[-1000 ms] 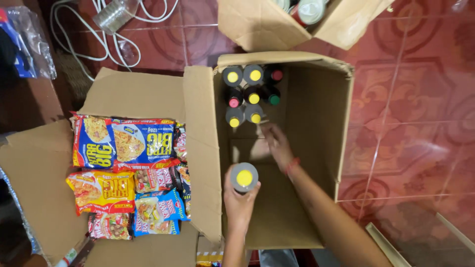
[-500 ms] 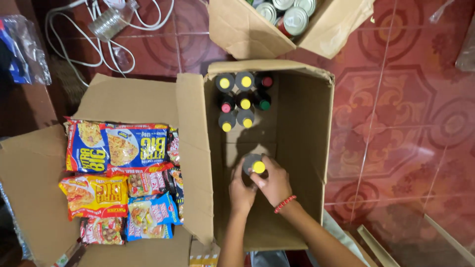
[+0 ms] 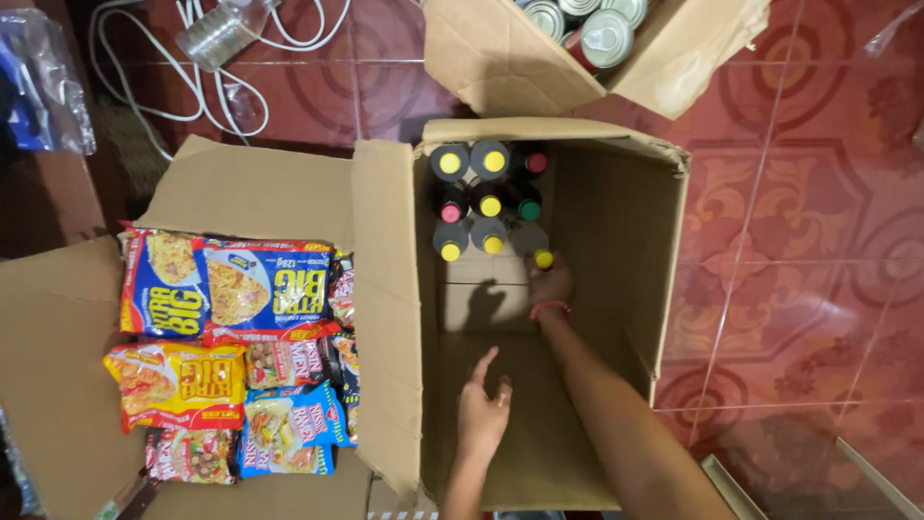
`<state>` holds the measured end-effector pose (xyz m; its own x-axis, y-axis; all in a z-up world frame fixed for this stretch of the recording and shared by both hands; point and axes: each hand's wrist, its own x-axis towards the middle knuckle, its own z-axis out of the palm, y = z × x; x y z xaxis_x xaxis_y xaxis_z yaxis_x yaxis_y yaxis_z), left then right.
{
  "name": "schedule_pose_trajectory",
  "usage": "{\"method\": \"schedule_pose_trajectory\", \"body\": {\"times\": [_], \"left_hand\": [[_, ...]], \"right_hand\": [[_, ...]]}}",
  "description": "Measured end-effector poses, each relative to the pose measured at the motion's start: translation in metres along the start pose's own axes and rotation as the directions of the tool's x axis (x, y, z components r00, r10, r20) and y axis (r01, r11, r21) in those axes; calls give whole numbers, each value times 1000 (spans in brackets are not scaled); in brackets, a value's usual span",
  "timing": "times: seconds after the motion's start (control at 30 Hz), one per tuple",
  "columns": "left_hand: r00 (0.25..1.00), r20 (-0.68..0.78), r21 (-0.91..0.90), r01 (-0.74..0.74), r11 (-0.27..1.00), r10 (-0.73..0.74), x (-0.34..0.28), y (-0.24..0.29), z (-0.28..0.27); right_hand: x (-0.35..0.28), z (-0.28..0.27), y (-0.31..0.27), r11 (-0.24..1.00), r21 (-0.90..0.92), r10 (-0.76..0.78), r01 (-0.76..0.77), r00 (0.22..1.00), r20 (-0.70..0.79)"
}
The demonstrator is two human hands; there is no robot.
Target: Packing various grocery items from shelves into cardboard boxes on the floor.
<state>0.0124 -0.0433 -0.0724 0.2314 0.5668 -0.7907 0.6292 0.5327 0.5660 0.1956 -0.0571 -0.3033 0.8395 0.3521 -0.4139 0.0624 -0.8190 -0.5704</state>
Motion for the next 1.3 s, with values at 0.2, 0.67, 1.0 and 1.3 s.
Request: {"method": "schedule_pose_trajectory", "body": {"times": [0.2, 0.67, 1.0, 1.3], "left_hand": [[985, 44, 47, 166, 985, -168, -7, 20, -7], [917, -240, -272, -379, 885, 319, -85, 59, -35], [761, -583, -379, -565, 733, 285, -252, 64, -163], [444, -890, -214, -606, 766, 102, -423, 26, -302]], "right_hand": [[17, 10, 14, 993, 110, 16, -36, 985, 175], [-111, -144, -98, 906, 400, -145, -137, 788, 599], [-360, -230, -316, 830, 555, -457, -58, 500, 736], [-523, -223, -401, 723, 673, -675, 156, -49, 736]]}}
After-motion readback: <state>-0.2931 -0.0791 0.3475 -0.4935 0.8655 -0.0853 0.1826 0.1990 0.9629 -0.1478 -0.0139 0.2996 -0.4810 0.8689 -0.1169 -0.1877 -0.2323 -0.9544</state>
